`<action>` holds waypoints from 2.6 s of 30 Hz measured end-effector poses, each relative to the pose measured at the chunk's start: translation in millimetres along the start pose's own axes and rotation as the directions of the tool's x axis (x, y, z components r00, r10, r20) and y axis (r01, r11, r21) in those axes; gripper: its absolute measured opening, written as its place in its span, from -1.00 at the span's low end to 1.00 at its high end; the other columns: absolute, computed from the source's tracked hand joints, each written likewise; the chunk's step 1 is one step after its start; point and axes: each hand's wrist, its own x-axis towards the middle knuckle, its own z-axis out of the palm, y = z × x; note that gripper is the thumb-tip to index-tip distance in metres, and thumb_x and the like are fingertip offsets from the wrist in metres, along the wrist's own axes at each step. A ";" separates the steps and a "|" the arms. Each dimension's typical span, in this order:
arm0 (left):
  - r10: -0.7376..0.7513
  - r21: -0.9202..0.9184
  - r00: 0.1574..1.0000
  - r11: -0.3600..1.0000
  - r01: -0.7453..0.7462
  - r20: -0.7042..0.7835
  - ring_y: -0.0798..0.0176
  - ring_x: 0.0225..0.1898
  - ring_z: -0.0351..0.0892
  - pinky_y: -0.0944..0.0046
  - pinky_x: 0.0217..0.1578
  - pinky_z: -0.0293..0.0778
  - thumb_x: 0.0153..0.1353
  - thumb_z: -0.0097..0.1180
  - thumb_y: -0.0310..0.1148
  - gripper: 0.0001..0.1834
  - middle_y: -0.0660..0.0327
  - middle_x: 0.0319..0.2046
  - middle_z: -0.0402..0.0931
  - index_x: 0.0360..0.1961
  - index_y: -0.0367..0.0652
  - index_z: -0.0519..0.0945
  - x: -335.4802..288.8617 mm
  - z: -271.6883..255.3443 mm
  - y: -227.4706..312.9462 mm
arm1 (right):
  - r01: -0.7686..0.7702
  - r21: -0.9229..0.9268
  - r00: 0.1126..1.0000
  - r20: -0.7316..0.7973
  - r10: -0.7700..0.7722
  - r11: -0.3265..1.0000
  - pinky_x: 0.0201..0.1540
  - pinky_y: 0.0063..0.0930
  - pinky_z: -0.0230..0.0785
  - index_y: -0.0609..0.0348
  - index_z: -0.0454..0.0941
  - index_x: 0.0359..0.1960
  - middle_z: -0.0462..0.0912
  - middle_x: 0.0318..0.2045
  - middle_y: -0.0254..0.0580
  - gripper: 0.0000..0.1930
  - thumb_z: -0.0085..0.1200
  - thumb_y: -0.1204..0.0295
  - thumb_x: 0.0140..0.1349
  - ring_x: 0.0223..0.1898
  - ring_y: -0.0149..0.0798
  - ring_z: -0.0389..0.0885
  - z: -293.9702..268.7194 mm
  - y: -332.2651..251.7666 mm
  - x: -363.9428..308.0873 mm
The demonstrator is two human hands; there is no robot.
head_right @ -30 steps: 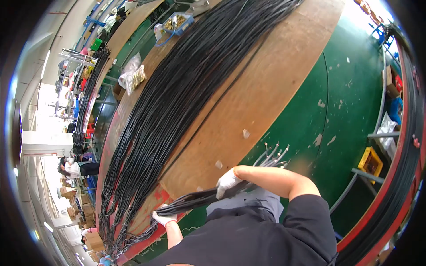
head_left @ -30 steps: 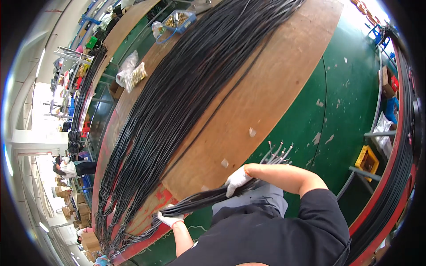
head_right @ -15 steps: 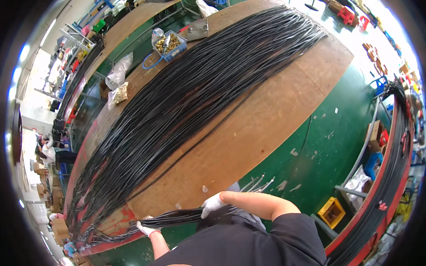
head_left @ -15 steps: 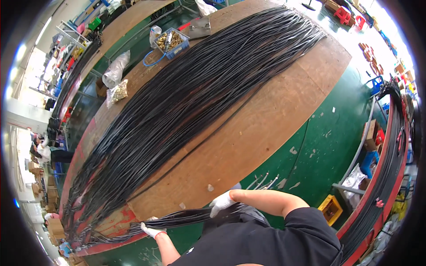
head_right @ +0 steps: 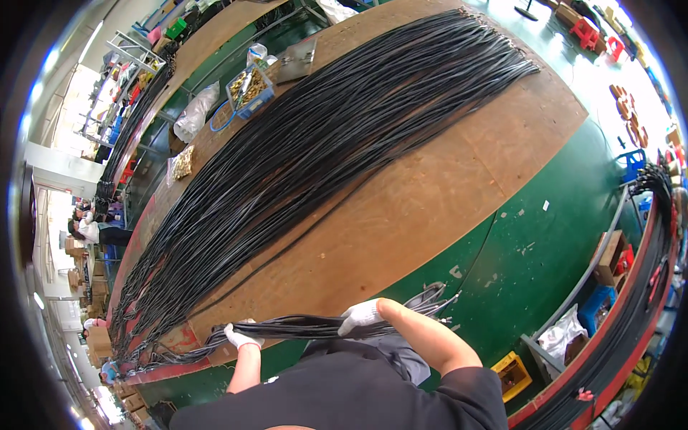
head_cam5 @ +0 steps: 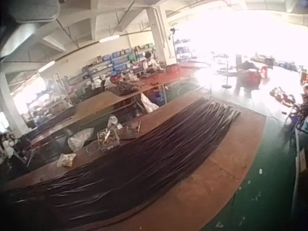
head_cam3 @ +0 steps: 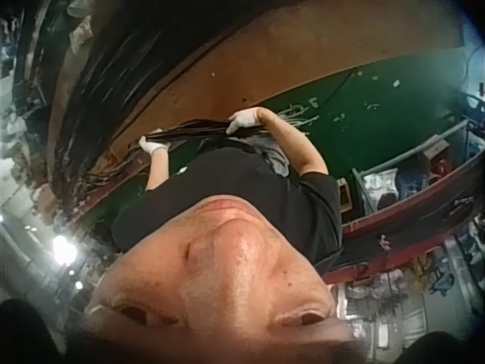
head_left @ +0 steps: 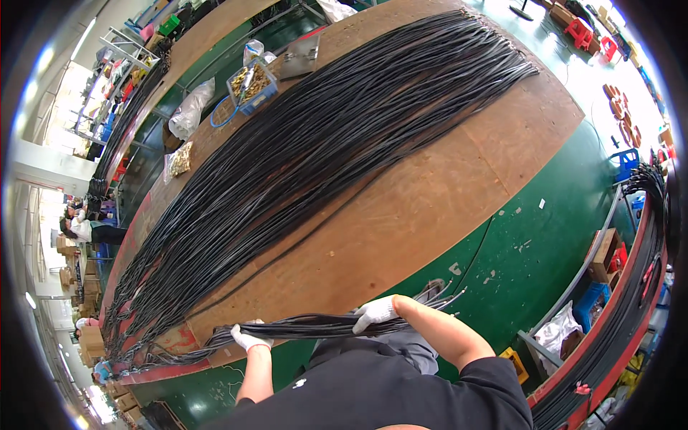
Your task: The person sorts and arranges bundles of black cables on a workbench by hand.
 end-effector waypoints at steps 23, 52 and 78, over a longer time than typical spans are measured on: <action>-0.154 -0.092 0.985 0.985 0.146 -0.083 -0.08 -0.38 0.53 -0.13 -0.19 0.54 0.14 0.13 0.14 -0.55 0.13 -0.50 0.46 -0.32 -0.05 0.45 -350.0 347.4 -438.2 | -0.031 0.318 0.981 -0.172 0.090 0.948 -0.28 -0.41 0.53 0.25 0.62 0.12 0.71 -0.28 -0.26 -0.60 0.23 0.29 0.33 -0.33 -0.34 0.67 -256.7 213.5 -518.0; 0.179 -0.582 0.851 0.795 0.170 0.494 -0.04 -0.02 0.70 -0.08 0.18 0.61 0.30 0.31 -0.17 -0.56 0.08 -0.09 0.69 0.06 -0.25 0.62 -636.4 677.6 -889.4 | -0.038 -0.230 0.999 -0.044 0.028 0.972 0.02 -0.31 0.53 0.41 0.63 0.09 0.79 -0.15 -0.04 -0.41 0.16 0.01 0.42 -0.14 -0.23 0.74 -646.3 267.4 -725.7; 0.441 -0.706 0.897 0.630 -0.324 -0.019 0.14 -0.29 0.69 0.16 -0.16 0.66 0.28 0.24 -0.27 -0.75 0.11 -0.32 0.66 -0.21 -0.27 0.63 -689.6 764.1 -862.9 | -0.259 -0.057 0.850 0.460 0.256 0.964 -0.37 -0.23 0.59 0.26 0.57 -0.05 0.62 -0.44 -0.14 -0.61 0.32 0.38 0.10 -0.46 -0.18 0.64 -680.9 156.9 -780.6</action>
